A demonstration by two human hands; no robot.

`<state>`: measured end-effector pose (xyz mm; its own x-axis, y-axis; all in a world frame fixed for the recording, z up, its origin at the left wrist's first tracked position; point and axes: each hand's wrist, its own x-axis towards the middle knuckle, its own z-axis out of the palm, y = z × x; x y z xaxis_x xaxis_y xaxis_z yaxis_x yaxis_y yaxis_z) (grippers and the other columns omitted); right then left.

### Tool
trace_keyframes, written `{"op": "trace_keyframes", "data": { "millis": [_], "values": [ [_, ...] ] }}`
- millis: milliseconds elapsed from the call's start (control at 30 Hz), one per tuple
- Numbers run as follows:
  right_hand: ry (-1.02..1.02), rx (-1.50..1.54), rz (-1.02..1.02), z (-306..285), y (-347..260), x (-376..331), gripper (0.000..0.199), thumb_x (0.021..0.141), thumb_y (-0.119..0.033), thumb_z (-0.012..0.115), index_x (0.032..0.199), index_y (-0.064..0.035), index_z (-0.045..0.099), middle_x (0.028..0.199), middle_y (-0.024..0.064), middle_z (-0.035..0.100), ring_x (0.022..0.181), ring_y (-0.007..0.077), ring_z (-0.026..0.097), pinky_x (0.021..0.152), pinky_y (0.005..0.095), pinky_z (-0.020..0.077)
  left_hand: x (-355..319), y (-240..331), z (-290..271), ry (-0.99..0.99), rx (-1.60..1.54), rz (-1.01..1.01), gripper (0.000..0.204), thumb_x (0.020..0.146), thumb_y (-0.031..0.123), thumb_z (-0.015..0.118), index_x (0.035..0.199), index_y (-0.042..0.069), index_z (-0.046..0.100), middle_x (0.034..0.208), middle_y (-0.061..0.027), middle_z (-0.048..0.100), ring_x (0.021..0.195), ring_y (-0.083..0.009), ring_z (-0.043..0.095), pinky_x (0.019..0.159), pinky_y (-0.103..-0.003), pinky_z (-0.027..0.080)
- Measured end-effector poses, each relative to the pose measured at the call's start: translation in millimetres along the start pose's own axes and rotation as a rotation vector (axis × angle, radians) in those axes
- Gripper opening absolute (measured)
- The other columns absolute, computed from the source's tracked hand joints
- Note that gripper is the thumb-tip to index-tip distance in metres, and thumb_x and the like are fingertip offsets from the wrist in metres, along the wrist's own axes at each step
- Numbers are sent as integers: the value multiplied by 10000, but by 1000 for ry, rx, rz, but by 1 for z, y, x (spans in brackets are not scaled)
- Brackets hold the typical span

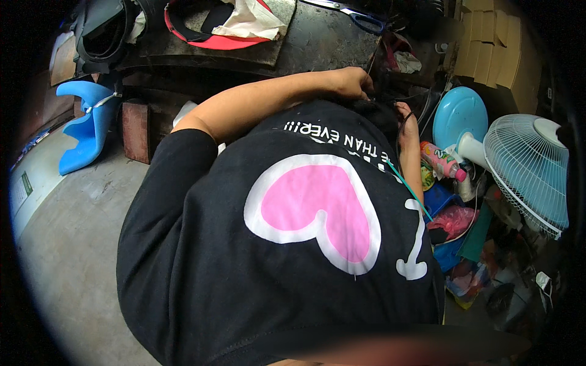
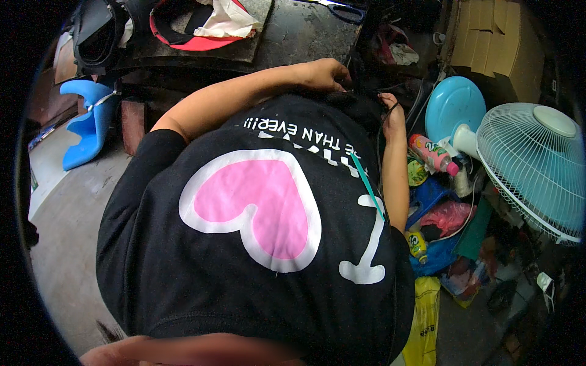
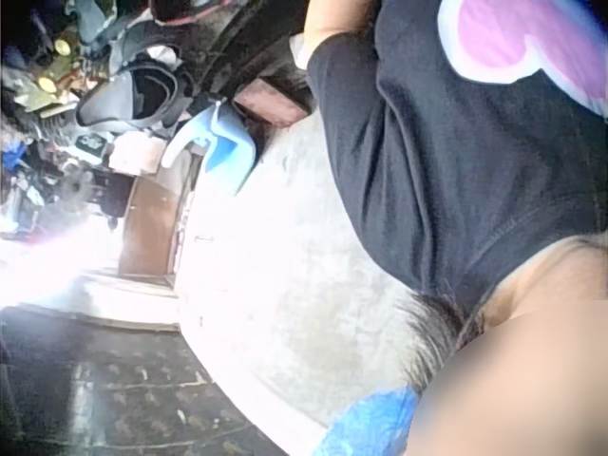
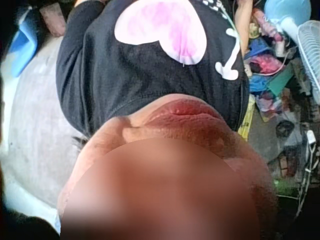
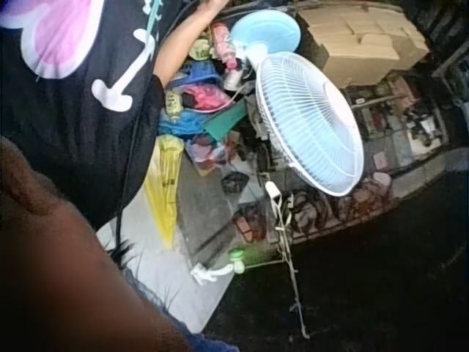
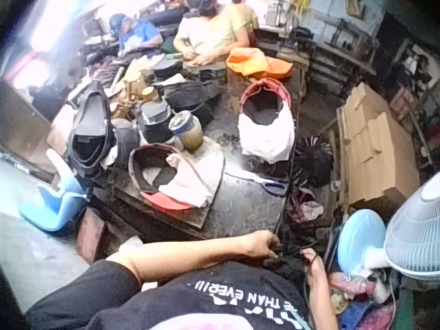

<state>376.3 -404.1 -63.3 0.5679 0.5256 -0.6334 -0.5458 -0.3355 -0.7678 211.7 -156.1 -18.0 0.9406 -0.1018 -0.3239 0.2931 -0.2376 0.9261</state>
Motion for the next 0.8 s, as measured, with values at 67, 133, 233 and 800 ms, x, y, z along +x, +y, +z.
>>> {"op": "trace_keyframes", "data": {
  "millis": [67, 133, 233, 800],
  "values": [
    [17, -68, -63, 2, 11, 0, 148, 884, -127, 570, 958, -31, 654, 998, 30, 647, 958, 155, 568, 897, 277, 409, 2, 1, 2, 47, 213, 34, 415, 807, 245, 736, 1144, 15, 657, 1061, -256, 668, 1028, -354, 650, 902, -401, 507],
    [64, -175, -75, 2, 17, 0, 195, 892, -178, 566, 1003, -44, 655, 1035, 18, 639, 995, 148, 556, 910, 275, 393, 3, 5, 6, 37, 428, 52, 365, 801, 251, 731, 1077, 19, 671, 993, -253, 676, 978, -376, 660, 854, -430, 524],
    [125, -298, -80, 3, 23, -4, 259, 907, -252, 565, 1064, -68, 658, 1064, 1, 627, 1038, 135, 543, 913, 268, 377, 0, 15, 11, 12, 714, 131, 236, 828, 223, 661, 960, 28, 654, 843, -213, 685, 850, -392, 683, 745, -472, 544],
    [-17, -309, -127, -30, 48, 1, 187, 937, -186, 496, 987, -45, 609, 952, 21, 594, 945, 145, 529, 862, 285, 403, 82, 15, 45, -7, 824, 640, 210, 822, 256, 591, 889, 109, 726, 863, -118, 719, 819, -317, 700, 640, -447, 544]
  ]
}}
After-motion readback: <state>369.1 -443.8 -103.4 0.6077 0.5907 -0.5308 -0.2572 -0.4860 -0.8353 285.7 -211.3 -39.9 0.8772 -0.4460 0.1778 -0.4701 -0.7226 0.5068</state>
